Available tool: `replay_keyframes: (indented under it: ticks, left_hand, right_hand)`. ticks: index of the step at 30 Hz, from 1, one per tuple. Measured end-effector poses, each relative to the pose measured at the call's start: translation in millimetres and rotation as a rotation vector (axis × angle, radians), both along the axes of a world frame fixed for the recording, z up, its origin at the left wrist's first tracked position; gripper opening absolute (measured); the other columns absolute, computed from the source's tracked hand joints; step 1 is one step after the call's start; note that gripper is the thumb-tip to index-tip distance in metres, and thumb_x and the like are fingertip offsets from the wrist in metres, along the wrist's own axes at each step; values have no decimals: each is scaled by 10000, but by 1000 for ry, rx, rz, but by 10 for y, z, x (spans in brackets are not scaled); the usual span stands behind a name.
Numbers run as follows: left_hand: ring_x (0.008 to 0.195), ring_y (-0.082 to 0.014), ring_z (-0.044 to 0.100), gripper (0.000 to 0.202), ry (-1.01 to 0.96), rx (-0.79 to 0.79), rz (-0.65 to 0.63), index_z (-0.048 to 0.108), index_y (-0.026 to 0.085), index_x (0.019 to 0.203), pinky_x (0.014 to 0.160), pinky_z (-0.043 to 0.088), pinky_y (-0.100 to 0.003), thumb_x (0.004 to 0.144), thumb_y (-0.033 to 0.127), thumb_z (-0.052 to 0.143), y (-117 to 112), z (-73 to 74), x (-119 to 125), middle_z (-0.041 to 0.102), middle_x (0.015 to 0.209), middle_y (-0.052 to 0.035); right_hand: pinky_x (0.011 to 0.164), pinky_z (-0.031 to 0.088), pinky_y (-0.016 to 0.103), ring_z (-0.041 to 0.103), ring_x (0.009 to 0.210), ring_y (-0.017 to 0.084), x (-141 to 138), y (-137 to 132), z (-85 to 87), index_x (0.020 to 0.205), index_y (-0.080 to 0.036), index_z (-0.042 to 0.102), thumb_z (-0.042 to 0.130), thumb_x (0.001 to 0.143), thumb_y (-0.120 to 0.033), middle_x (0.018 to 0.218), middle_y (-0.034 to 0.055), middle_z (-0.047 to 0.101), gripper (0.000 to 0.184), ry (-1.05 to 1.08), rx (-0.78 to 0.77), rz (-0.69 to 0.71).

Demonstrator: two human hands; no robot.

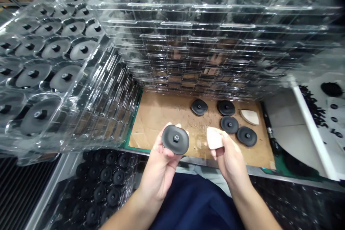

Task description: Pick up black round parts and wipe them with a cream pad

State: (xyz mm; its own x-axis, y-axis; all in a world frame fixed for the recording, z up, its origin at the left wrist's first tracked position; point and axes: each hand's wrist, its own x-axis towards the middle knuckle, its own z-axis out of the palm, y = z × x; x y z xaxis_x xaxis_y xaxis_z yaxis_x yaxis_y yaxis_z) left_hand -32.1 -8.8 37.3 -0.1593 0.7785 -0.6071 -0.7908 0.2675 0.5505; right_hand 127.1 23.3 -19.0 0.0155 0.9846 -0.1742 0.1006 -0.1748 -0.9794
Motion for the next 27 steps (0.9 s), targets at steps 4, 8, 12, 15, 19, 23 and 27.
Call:
replay_keyframes:
  ticks: [4,8,12,15,19,23,27]
  left_hand:
    - [1118,-254,609,637,-30,8,-1,631,219,1119,881,533,-303,535,267,881,1,-3,4,662,1207,-76]
    - [981,-192,659,578,-34,15,-13,655,230,1101,799,549,-248,562,190,859,-9,-9,37,702,1124,-54]
    - [869,-136,660,518,-6,6,-77,675,235,1101,722,530,-181,608,229,836,-43,-1,48,714,1067,-33]
    - [840,-129,655,494,22,-35,-110,686,240,1093,728,525,-184,620,225,826,-56,-1,32,722,1009,-17]
    - [783,-138,651,606,0,16,-170,714,216,1041,718,524,-197,467,238,905,-57,-23,40,730,877,-1]
    - [845,-149,675,640,-82,-2,-166,729,228,1004,762,523,-194,398,279,929,-51,-34,22,745,957,-20]
    - [841,-180,700,617,-96,-12,-143,724,259,1023,772,547,-246,438,283,918,0,-17,-17,741,1029,-27]
  right_hand:
    - [291,264,218,352,328,94,78,-26,-34,915,-116,668,419,936,-419,505,-13,535,393,-6,-64,16]
    - [570,490,261,627,717,166,3,-7,388,1034,-206,665,573,871,-341,931,49,694,231,-70,57,20]
    - [786,474,316,622,899,185,-207,72,808,1078,-198,630,485,903,-166,1007,55,699,229,-304,559,322]
    - [683,458,290,605,761,164,-320,131,906,1009,-166,635,433,919,-119,880,49,697,226,-431,616,588]
    - [740,452,317,603,811,179,-313,146,882,1051,-136,620,385,939,-134,915,76,682,261,-407,605,493]
    - [744,468,258,626,842,153,-82,5,695,1007,-223,653,457,943,-233,923,20,685,207,-171,252,535]
    - [705,502,252,659,842,173,191,-107,366,981,-240,651,536,908,-385,939,14,703,199,-86,-99,225]
